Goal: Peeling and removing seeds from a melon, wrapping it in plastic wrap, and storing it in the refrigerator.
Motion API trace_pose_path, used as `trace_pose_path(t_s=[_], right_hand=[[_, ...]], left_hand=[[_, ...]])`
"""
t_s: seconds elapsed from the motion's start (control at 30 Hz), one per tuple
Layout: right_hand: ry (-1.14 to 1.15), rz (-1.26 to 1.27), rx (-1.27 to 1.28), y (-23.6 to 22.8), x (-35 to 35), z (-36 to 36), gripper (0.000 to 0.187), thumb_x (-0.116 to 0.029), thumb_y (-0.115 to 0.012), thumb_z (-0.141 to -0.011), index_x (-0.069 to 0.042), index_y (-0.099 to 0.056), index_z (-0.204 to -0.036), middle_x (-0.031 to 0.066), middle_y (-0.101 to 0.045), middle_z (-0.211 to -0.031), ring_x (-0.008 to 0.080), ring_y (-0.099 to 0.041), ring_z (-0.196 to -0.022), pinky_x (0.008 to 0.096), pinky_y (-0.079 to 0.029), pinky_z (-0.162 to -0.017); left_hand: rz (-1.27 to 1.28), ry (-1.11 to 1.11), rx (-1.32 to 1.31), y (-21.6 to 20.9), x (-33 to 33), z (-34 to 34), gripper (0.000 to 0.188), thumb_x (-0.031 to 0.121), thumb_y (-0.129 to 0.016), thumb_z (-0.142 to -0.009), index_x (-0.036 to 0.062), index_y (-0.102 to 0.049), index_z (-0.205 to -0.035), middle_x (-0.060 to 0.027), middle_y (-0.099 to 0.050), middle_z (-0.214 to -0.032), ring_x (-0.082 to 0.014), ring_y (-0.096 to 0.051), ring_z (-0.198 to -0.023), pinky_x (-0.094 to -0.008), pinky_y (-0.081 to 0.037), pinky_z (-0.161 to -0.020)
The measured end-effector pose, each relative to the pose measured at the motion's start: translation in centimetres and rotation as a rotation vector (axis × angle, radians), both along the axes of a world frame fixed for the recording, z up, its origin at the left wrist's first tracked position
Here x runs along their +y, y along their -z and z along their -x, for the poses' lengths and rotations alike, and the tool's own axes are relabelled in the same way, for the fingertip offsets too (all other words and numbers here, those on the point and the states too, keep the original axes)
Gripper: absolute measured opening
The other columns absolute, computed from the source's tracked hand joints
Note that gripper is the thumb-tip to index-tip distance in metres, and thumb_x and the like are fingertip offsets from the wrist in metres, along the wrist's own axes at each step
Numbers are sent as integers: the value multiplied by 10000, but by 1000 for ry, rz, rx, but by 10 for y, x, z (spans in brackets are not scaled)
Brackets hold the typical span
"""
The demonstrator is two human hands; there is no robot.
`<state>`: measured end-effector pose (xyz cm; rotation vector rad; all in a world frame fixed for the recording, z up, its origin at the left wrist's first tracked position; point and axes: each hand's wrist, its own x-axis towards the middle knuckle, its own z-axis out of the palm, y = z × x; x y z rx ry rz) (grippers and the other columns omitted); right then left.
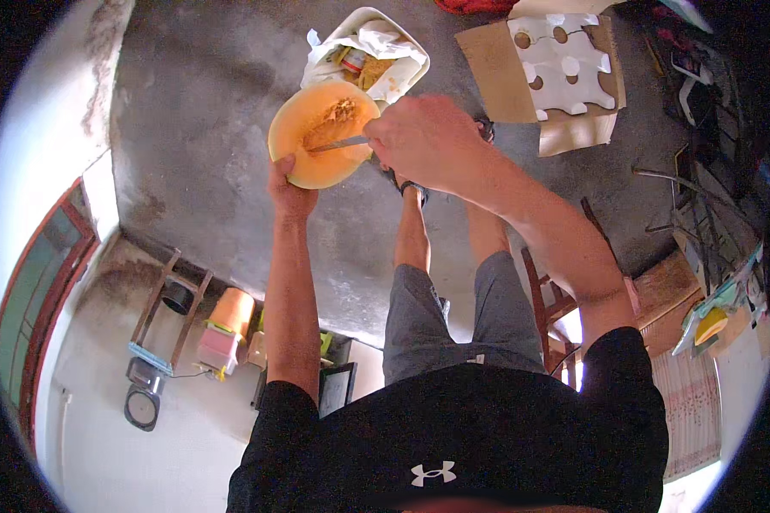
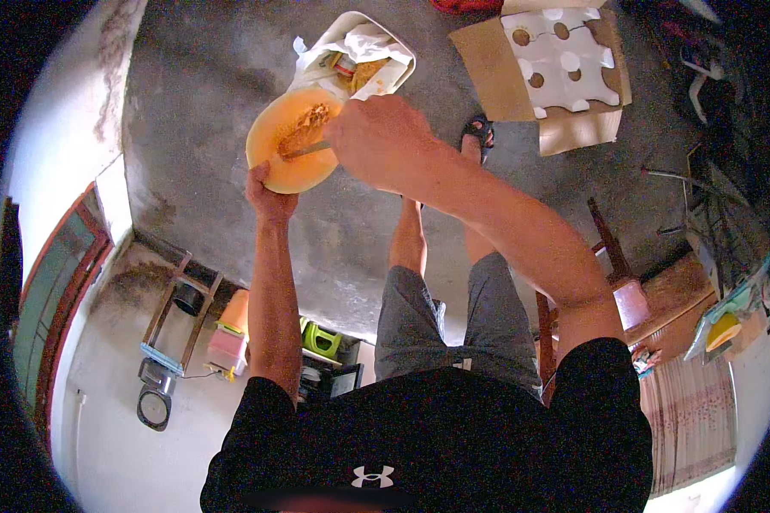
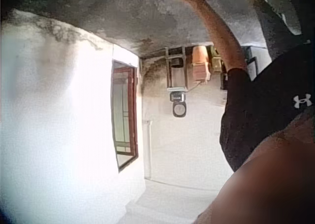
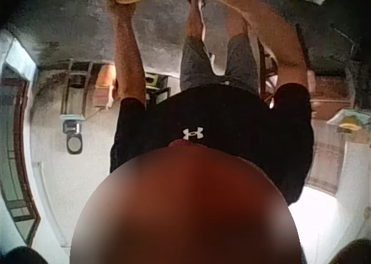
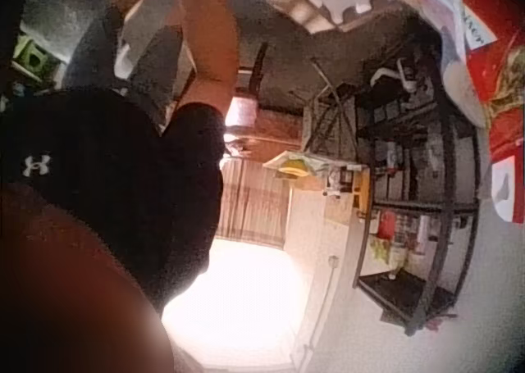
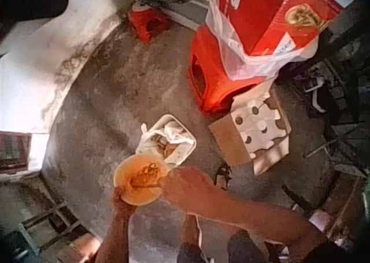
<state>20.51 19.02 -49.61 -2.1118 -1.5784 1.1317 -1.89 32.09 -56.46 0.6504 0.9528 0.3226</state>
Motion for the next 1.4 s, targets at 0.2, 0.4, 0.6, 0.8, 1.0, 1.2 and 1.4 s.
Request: trace_pose_path(t_s=[0.2,0.4,0.6,0.8,1.0,1.2,1.4], right_hand=[[104,-29,36,15,-7,5,184,-198,-536,-822,-69,-657,-773,139,-655,-722,342,-652,-686,467,-533,-647],[197,-70,128,8,-11,23,181,-208,-549,-828,-71,-658,-782,139,-646,-685,349,-646,-681,475,-526,-643],[278,-8,91,28,-15,12,159,-199,-563,-832,-71,-656,-832,151,-643,-693,363,-642,-677,486,-521,-637],[272,-56,143,10,-10,29,191,-230,-551,-855,-71,-657,-851,162,-640,-705,366,-643,-696,491,-518,-641],[363,-5,47,27,-22,24,183,-226,-565,-855,-63,-648,-856,163,-640,-719,358,-642,-701,485,-517,-631],[321,-59,176,16,-15,33,190,-237,-562,-855,-73,-658,-870,151,-646,-742,344,-641,-744,486,-514,-665],[190,121,-16,41,-16,-14,218,-268,-552,-850,-105,-675,-924,136,-665,-801,332,-649,-788,476,-520,-713]], left_hand=[[55,-67,-13,-3,-8,-13,665,293,-565,-771,27,-399,-1357,-147,-485,-1343,-313,-482,-1236,-466,-402,-1040],[69,-125,-36,-2,-2,-8,649,292,-540,-786,21,-400,-1359,-145,-483,-1347,-314,-475,-1245,-469,-393,-1047],[54,-81,-19,-11,-8,-22,648,306,-535,-788,20,-405,-1355,-138,-497,-1328,-308,-489,-1226,-457,-404,-1038],[66,-107,11,-9,-9,-16,651,316,-532,-795,28,-397,-1363,-141,-490,-1338,-304,-473,-1250,-454,-399,-1045],[55,-141,38,-14,-16,-30,650,307,-523,-804,30,-379,-1374,-142,-467,-1362,-307,-456,-1266,-464,-384,-1058],[80,-148,-1,-12,-13,-24,621,277,-516,-819,18,-383,-1368,-146,-466,-1366,-315,-447,-1274,-468,-374,-1064],[64,-84,68,-15,-11,-29,598,291,-531,-834,28,-392,-1354,-132,-488,-1330,-308,-477,-1240,-460,-387,-1052]])
